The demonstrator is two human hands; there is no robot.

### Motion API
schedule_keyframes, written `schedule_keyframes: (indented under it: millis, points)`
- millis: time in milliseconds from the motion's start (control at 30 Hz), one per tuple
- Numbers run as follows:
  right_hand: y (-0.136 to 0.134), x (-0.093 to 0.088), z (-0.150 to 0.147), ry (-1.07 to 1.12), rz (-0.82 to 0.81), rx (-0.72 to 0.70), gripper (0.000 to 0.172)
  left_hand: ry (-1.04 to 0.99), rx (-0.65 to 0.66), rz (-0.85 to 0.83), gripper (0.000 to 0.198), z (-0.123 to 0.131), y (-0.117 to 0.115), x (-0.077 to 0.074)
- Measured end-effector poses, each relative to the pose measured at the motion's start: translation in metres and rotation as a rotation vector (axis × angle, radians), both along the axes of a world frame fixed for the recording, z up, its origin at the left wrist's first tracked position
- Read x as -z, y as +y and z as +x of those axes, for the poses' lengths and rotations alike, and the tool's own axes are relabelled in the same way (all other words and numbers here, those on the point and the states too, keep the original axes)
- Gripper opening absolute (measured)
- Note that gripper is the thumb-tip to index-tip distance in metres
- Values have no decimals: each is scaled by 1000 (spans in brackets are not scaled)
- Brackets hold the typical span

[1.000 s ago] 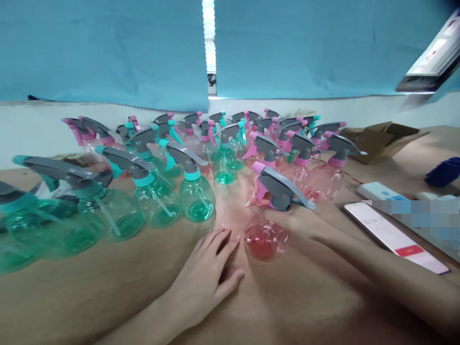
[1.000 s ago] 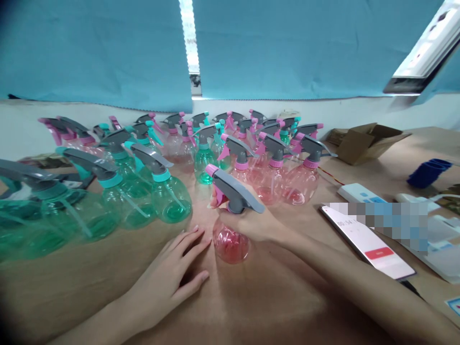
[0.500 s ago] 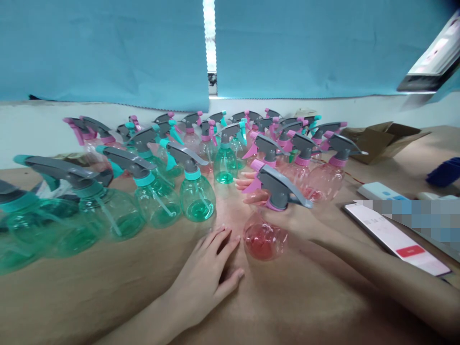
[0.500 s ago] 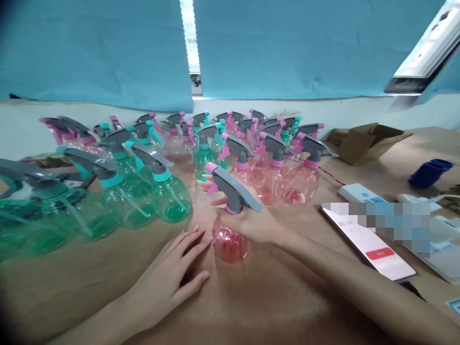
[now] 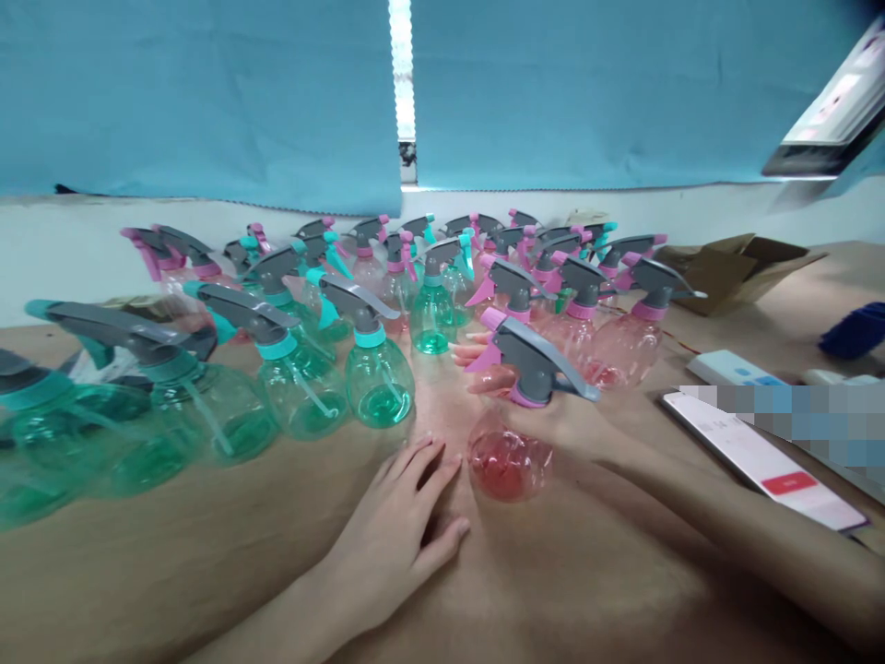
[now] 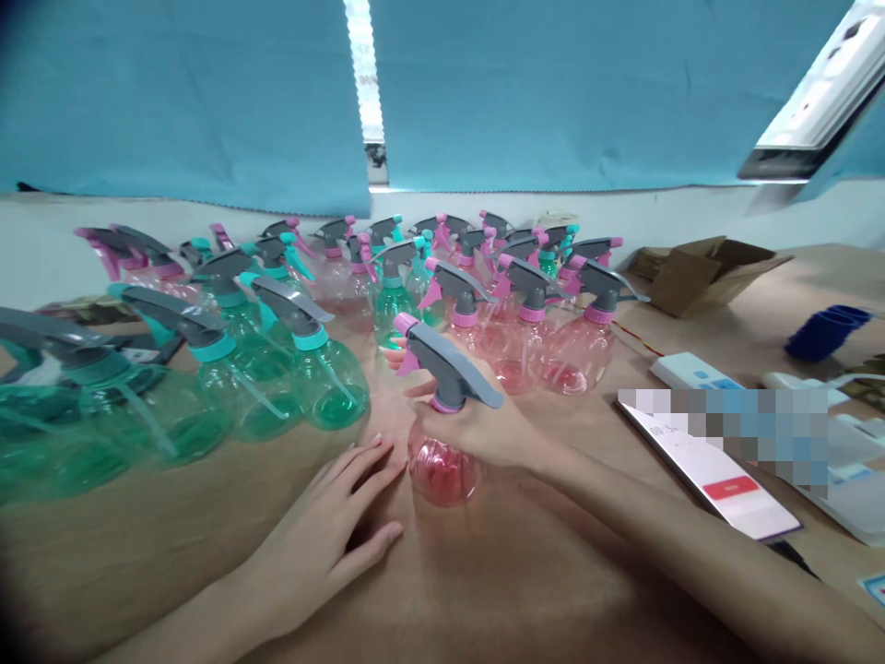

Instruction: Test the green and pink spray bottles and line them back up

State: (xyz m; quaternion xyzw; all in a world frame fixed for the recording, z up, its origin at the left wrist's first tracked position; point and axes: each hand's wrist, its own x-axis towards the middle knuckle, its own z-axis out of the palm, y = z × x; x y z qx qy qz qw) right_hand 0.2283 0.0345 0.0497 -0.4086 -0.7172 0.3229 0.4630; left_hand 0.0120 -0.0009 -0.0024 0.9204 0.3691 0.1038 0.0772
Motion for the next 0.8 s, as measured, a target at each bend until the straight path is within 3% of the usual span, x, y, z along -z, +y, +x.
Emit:
schedule_keyframes:
  millis: [433, 800]
  points:
    - [-2, 3, 0, 6, 32, 80, 20, -18, -4, 0, 49, 0, -1, 1]
    - [-2, 1, 0, -7, 63, 66, 23, -43, -6, 4, 48, -1, -1, 2]
